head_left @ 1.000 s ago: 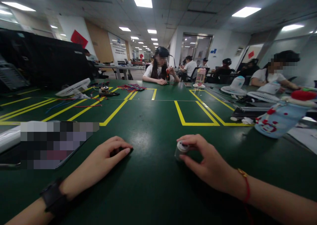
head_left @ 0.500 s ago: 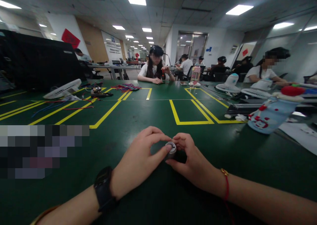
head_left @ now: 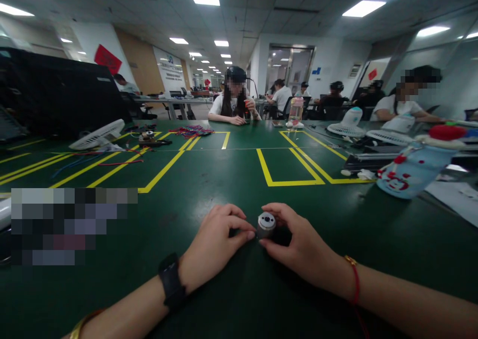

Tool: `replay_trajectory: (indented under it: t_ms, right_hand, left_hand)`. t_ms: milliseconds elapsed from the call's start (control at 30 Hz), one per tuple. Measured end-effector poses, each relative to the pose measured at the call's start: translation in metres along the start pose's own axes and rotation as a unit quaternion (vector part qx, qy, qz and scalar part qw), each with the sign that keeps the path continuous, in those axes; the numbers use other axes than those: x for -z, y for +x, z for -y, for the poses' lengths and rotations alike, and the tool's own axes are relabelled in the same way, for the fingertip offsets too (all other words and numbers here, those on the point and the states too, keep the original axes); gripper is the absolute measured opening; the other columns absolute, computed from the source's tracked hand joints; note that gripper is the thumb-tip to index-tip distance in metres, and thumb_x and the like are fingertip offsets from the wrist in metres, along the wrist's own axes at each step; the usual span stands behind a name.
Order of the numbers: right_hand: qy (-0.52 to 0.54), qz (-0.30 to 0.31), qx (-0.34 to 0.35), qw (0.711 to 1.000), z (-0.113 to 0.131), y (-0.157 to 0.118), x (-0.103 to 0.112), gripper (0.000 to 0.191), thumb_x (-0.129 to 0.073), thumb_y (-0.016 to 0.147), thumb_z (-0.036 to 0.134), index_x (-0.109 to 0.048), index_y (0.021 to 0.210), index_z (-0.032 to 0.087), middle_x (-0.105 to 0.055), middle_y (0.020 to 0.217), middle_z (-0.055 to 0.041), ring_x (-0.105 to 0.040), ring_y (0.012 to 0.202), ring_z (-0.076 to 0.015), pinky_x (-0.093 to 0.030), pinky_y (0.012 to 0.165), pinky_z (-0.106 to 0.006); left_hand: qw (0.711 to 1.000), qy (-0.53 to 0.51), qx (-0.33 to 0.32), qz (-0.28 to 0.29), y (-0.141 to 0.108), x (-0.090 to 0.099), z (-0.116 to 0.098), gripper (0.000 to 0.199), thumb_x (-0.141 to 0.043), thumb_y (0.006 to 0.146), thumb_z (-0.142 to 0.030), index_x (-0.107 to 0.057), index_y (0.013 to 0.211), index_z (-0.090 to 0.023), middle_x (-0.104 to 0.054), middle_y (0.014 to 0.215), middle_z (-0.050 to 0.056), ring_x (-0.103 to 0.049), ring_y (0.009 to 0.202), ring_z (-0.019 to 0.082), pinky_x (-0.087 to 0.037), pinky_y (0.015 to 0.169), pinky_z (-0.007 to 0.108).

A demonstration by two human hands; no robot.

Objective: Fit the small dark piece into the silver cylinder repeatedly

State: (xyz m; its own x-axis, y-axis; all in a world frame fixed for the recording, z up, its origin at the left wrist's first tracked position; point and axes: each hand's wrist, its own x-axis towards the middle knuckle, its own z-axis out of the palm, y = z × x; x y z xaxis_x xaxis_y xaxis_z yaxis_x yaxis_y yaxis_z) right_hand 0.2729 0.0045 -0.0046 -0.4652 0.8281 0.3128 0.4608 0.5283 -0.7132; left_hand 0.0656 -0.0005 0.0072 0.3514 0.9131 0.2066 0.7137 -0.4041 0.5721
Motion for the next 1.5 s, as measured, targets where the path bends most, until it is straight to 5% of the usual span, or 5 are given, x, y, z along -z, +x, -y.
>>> replay_trajectory:
  t_ms: [767,967,1133,1267,1500]
  right_hand:
    - [-0.378,-0.219,-0.270,0.858,-0.148,-0.090,0.206,0.054,-0.058,0.070,0.062,-0.052,0.107,0.023,-0.062,0.098,-0.0159,-0.064,0.076,-0.0264,-0.049,0.060,-0.036]
    - [-0.526,-0.282,-0.152,0.788,-0.106,-0.072,0.166,0.076,-0.059,0.069,0.064,-0.044,0.127,0.018,-0.053,0.117,-0.0236,-0.049,0.113,-0.0402,-0.040,0.087,-0.053]
    - [-0.317,-0.017,0.030,0.948,-0.027,-0.030,0.063,0.032,-0.049,0.087,0.042,-0.053,0.116,0.029,-0.056,0.117,-0.0049,-0.051,0.109,-0.0202,-0.042,0.091,-0.041]
    - [-0.208,0.092,0.034,0.973,0.007,0.006,0.004,0.029,-0.053,0.086,0.042,-0.061,0.110,0.029,-0.059,0.106,-0.0028,-0.053,0.096,-0.0176,-0.044,0.082,-0.036]
    - [-0.278,-0.068,0.057,0.956,0.007,0.014,0.053,0.019,-0.046,0.089,0.035,-0.059,0.090,0.022,-0.060,0.090,-0.0034,-0.055,0.080,-0.0135,-0.044,0.072,-0.026]
  left_hand:
    - [0.984,-0.066,0.167,-0.012,-0.060,0.078,0.083,0.036,-0.051,0.086,-0.053,-0.066,0.109,-0.030,-0.069,0.111,0.002,-0.062,0.104,0.026,-0.049,0.088,0.038]
    - [0.986,-0.062,0.155,-0.003,-0.056,0.075,0.066,0.033,-0.050,0.086,-0.053,-0.069,0.100,-0.029,-0.068,0.108,0.003,-0.061,0.102,0.026,-0.046,0.090,0.040]
    - [0.988,-0.050,0.148,0.001,-0.055,0.071,0.069,0.032,-0.050,0.087,-0.052,-0.069,0.101,-0.030,-0.067,0.108,0.002,-0.061,0.102,0.025,-0.047,0.089,0.037]
    - [0.990,-0.043,0.135,0.008,-0.057,0.069,0.077,0.029,-0.051,0.087,-0.049,-0.068,0.102,-0.031,-0.065,0.110,0.002,-0.060,0.104,0.024,-0.046,0.090,0.036]
    - [0.991,-0.043,0.127,0.013,-0.057,0.070,0.080,0.026,-0.051,0.088,-0.048,-0.068,0.100,-0.032,-0.065,0.110,0.000,-0.060,0.103,0.022,-0.046,0.090,0.033]
